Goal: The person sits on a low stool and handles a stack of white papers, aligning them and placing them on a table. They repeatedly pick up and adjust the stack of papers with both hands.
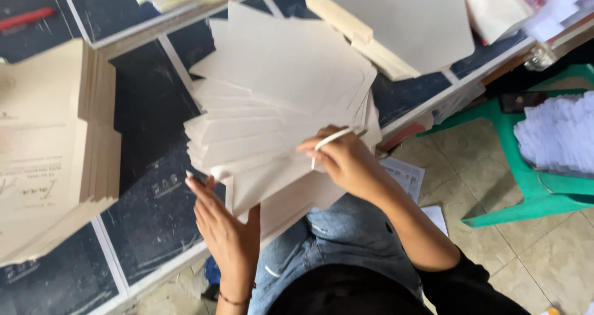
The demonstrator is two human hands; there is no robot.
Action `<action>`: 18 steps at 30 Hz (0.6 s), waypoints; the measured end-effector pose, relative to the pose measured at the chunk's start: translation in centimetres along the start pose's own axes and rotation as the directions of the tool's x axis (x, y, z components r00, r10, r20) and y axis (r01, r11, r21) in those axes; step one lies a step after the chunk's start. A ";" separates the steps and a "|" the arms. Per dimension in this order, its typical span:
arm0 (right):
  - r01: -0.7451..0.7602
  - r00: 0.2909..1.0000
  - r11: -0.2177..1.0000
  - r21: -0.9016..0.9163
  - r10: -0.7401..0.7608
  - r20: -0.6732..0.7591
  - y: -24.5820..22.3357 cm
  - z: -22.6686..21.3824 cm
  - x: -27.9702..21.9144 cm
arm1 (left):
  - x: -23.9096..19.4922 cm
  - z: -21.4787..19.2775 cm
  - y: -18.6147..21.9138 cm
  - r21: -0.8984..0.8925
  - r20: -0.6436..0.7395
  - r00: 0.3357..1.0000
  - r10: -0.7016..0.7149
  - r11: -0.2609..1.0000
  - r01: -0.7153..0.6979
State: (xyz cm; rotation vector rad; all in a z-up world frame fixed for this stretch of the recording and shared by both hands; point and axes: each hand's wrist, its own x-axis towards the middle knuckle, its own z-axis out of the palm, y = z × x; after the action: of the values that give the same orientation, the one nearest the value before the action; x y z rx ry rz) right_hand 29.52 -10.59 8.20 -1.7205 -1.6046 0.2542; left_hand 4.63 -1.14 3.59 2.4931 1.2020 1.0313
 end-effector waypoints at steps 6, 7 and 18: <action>-0.020 0.971 0.999 -0.034 0.027 0.239 -0.8 0.4 0.0 | 1.3 -0.3 -0.9 -0.126 -0.071 0.997 -0.021 0.992 0.012; -0.022 0.961 0.999 -0.040 0.032 0.275 -1.1 0.3 -0.3 | 1.3 -0.1 -1.0 -0.079 -0.065 0.998 -0.016 0.997 0.010; 0.282 0.920 0.862 -0.421 -0.367 -0.135 2.2 3.0 0.9 | -3.3 2.7 -1.6 0.287 0.105 0.991 -0.079 0.957 0.046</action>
State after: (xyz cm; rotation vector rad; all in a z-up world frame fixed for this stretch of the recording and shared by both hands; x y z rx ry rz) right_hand 29.57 -8.43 5.06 -1.6522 -1.8381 -0.4381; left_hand 3.98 -2.22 -0.79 2.6611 1.4734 0.7319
